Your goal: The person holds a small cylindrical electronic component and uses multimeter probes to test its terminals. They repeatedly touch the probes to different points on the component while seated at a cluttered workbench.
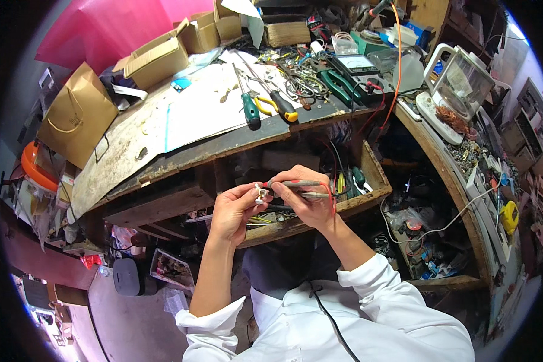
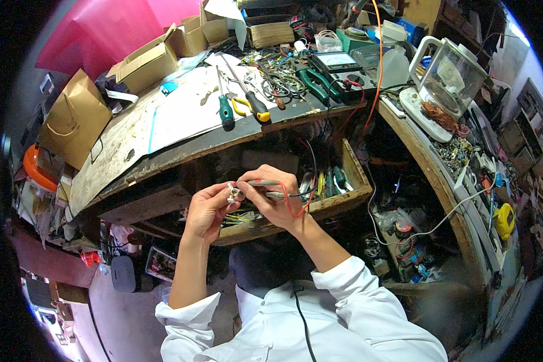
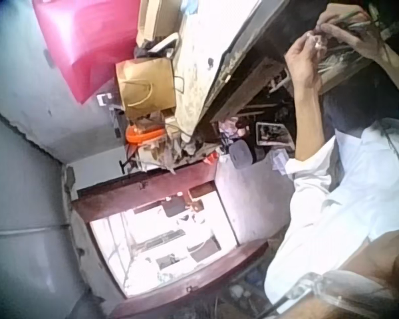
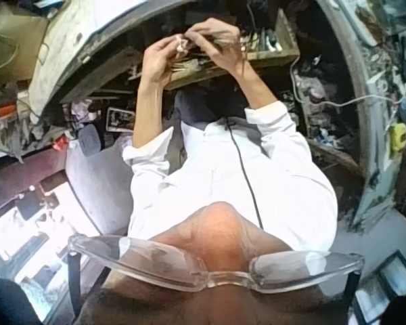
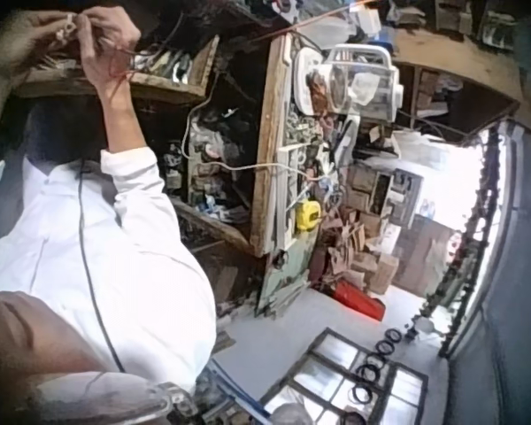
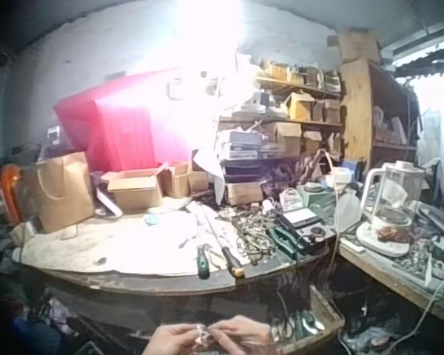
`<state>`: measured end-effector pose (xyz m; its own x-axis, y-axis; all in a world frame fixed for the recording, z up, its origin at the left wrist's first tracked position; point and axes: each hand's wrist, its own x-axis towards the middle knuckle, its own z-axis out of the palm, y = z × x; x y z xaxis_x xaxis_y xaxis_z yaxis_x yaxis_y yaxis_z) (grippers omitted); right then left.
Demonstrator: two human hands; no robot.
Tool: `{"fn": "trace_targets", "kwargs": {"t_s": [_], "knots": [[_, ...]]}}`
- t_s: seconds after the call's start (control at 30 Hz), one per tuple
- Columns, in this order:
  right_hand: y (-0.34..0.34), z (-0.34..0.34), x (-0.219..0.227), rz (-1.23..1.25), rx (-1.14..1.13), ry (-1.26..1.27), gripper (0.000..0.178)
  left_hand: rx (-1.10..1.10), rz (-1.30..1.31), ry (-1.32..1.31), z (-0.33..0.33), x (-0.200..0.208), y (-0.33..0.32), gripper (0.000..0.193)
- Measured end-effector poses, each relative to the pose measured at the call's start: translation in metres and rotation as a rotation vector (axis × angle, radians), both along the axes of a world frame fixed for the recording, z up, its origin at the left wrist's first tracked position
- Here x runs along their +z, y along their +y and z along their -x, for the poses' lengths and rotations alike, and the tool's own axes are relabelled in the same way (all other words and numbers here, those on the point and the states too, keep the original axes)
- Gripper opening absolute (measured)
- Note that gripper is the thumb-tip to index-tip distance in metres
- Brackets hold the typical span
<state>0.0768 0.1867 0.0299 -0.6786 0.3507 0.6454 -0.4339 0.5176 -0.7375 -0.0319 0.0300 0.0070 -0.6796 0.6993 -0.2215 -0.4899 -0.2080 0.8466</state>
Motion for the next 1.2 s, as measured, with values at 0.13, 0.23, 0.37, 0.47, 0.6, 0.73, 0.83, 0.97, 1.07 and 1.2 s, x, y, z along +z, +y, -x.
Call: {"fn": "trace_targets", "kwargs": {"t_s": [0.13,0.23,0.37,0.47,0.6,0.73,0.83,0.97,1.07,1.2], "knots": [[0.001,-0.001,0.0,-0.003,0.001,0.009,0.004,-0.013,-0.027,-0.007,0.001,-0.002,0.001,0.024],[0.002,-0.001,0.002,-0.024,0.0,0.023,0.004,-0.009,-0.024,-0.003,0.001,-0.002,0.001,0.024],[0.001,0.001,0.002,-0.034,-0.002,0.036,0.004,-0.013,-0.02,0.013,0.001,-0.003,-0.002,0.024],[0.0,-0.001,0.001,-0.014,-0.009,0.023,0.002,-0.019,0.002,0.005,0.001,-0.002,0.001,0.024],[0.0,0.001,-0.004,0.011,0.005,0.014,0.003,-0.019,0.0,0.012,0.002,-0.004,-0.001,0.024],[0.001,0.002,-0.006,0.007,-0.001,0.0,0.004,-0.028,-0.008,0.01,0.002,-0.004,-0.002,0.024],[0.001,0.001,-0.005,0.012,-0.005,0.005,0.004,-0.029,-0.007,-0.001,0.003,-0.005,0.0,0.024],[0.0,0.002,-0.003,0.002,-0.003,0.013,0.005,-0.026,-0.018,0.0,0.003,-0.004,-0.001,0.024],[0.0,0.001,-0.004,0.006,0.001,0.002,0.005,-0.025,-0.022,-0.006,0.002,-0.004,-0.001,0.023],[0.001,0.001,-0.005,0.022,0.002,0.004,0.005,-0.025,-0.017,-0.006,0.002,-0.002,0.0,0.023]]}}
